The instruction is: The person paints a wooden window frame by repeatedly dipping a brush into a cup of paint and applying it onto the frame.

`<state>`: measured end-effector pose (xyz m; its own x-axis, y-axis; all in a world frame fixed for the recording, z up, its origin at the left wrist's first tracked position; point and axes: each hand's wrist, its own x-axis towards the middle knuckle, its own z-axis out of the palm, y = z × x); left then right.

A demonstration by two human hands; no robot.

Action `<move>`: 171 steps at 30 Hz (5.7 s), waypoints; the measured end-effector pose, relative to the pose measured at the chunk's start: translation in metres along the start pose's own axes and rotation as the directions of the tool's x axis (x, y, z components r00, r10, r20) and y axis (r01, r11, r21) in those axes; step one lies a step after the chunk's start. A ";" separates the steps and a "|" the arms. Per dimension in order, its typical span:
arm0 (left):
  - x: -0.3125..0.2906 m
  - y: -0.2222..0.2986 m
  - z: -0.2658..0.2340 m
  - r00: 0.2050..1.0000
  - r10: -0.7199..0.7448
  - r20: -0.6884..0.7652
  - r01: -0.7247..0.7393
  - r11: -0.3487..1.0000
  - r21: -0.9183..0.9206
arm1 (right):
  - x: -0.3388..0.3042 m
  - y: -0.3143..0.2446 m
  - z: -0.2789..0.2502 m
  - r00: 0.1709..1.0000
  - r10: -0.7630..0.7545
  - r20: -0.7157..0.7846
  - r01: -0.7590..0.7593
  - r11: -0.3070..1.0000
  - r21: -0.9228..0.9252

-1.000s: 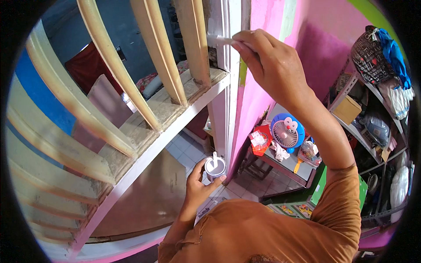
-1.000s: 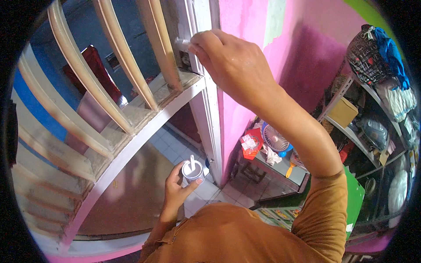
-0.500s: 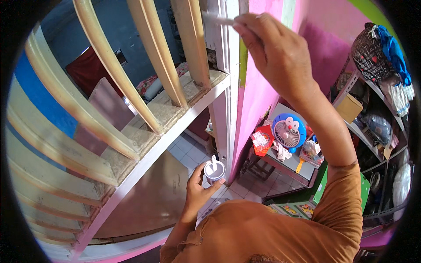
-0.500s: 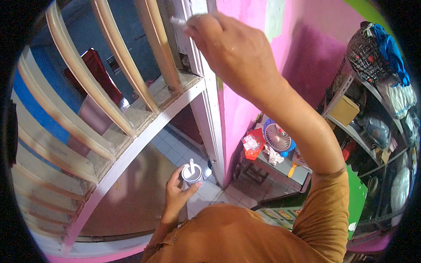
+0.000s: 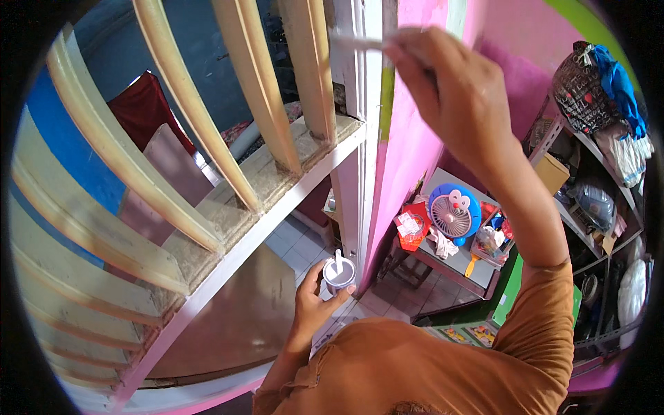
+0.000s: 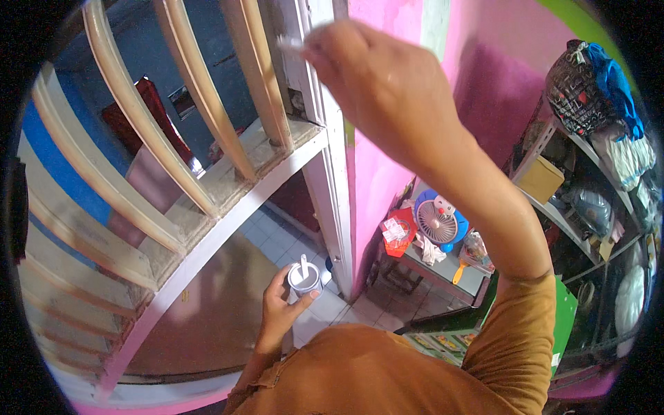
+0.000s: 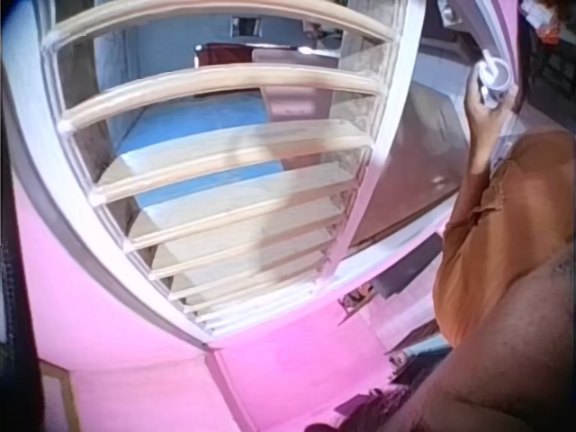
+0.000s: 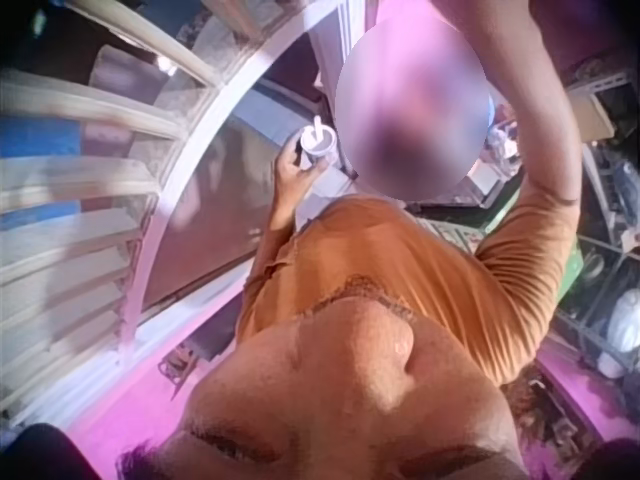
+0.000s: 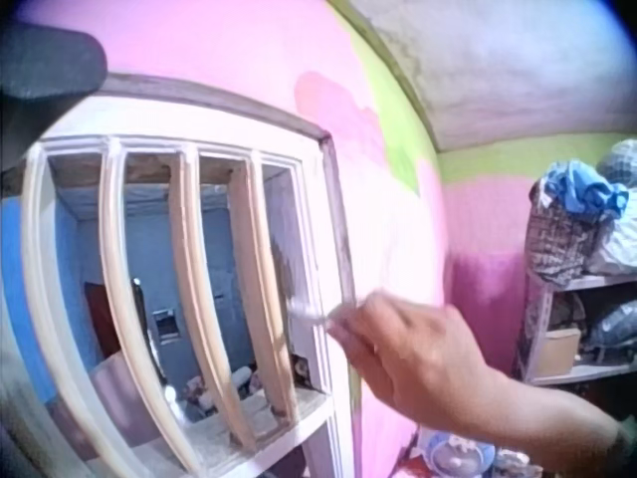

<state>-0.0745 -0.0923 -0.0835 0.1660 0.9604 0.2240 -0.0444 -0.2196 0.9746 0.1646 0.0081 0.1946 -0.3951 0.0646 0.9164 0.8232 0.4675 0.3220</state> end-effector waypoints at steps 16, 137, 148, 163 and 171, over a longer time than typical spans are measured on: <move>-0.005 0.001 -0.001 0.999 0.035 -0.011 -0.034 0.998 0.044 | 0.021 0.003 0.003 0.999 -0.014 0.039 0.011 0.997 0.078; -0.020 -0.006 -0.012 0.992 -0.037 -0.119 0.053 0.989 0.141 | 0.002 -0.002 0.042 0.990 0.046 0.136 -0.066 0.987 0.146; -0.012 -0.004 -0.004 0.995 -0.047 -0.089 0.055 0.994 0.099 | 0.098 0.031 0.044 0.969 0.117 -0.219 -0.106 0.992 0.063; -0.011 -0.006 -0.005 0.995 -0.025 -0.100 0.040 0.988 0.146 | 0.113 0.041 0.029 0.951 0.064 -0.301 -0.019 0.988 0.150; -0.016 -0.001 -0.005 0.993 -0.051 -0.105 0.061 0.994 0.092 | 0.034 -0.002 0.039 0.983 0.099 0.158 -0.116 0.987 0.108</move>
<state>-0.0820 -0.1070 -0.0877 0.0640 0.9831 0.1718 0.0562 -0.1754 0.9829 0.1334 0.0439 0.2162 -0.3713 0.2485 0.8947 0.8146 0.5496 0.1854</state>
